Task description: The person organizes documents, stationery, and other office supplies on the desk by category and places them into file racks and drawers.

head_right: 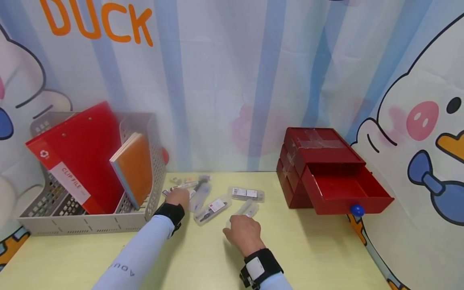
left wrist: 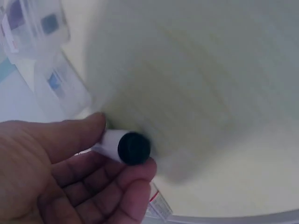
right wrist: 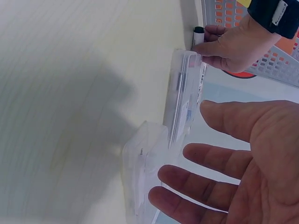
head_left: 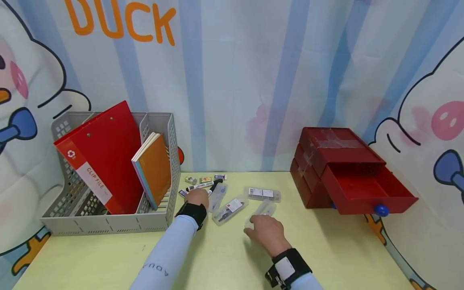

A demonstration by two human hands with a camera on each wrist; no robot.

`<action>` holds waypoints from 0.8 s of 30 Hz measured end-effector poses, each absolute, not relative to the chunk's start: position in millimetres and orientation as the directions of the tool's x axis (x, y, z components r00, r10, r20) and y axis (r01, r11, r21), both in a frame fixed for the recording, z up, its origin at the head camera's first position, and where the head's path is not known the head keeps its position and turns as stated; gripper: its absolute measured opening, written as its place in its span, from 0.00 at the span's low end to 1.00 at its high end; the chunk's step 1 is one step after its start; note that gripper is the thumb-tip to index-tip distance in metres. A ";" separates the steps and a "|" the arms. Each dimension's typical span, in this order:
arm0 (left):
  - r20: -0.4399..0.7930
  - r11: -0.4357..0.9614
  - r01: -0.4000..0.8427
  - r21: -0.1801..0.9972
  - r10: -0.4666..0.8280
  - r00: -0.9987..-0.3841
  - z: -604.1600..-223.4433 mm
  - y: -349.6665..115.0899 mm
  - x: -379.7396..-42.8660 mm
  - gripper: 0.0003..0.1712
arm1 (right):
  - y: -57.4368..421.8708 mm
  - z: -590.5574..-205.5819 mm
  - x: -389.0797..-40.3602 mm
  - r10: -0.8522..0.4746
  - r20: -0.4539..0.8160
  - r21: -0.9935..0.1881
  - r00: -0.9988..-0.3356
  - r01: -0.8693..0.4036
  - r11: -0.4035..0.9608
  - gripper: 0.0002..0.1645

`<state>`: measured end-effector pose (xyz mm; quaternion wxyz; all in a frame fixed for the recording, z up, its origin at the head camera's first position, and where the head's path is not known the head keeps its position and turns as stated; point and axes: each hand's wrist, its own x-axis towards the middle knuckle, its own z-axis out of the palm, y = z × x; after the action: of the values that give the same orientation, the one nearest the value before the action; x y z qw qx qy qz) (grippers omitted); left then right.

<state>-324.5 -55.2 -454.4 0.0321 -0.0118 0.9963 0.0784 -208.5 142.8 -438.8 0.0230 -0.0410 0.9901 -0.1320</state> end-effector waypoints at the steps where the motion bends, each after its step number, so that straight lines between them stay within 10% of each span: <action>1: -0.069 0.987 -0.024 0.157 -0.013 -0.998 -454.8 -55.9 -324.5 0.08 | 142.7 -438.9 -208.3 -0.090 -0.031 -0.263 -0.995 -0.079 0.962 0.20; 24: 0.017 0.910 0.292 0.295 0.300 -0.954 -418.7 -38.0 -276.6 0.08 | 140.8 -426.5 -218.3 -0.061 0.021 -0.342 -0.998 -0.065 0.937 0.22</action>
<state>-276.6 -38.0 -418.7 0.0143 0.1514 0.9771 0.1486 -218.3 140.8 -426.5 -0.0051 -0.0320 0.9842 -0.1740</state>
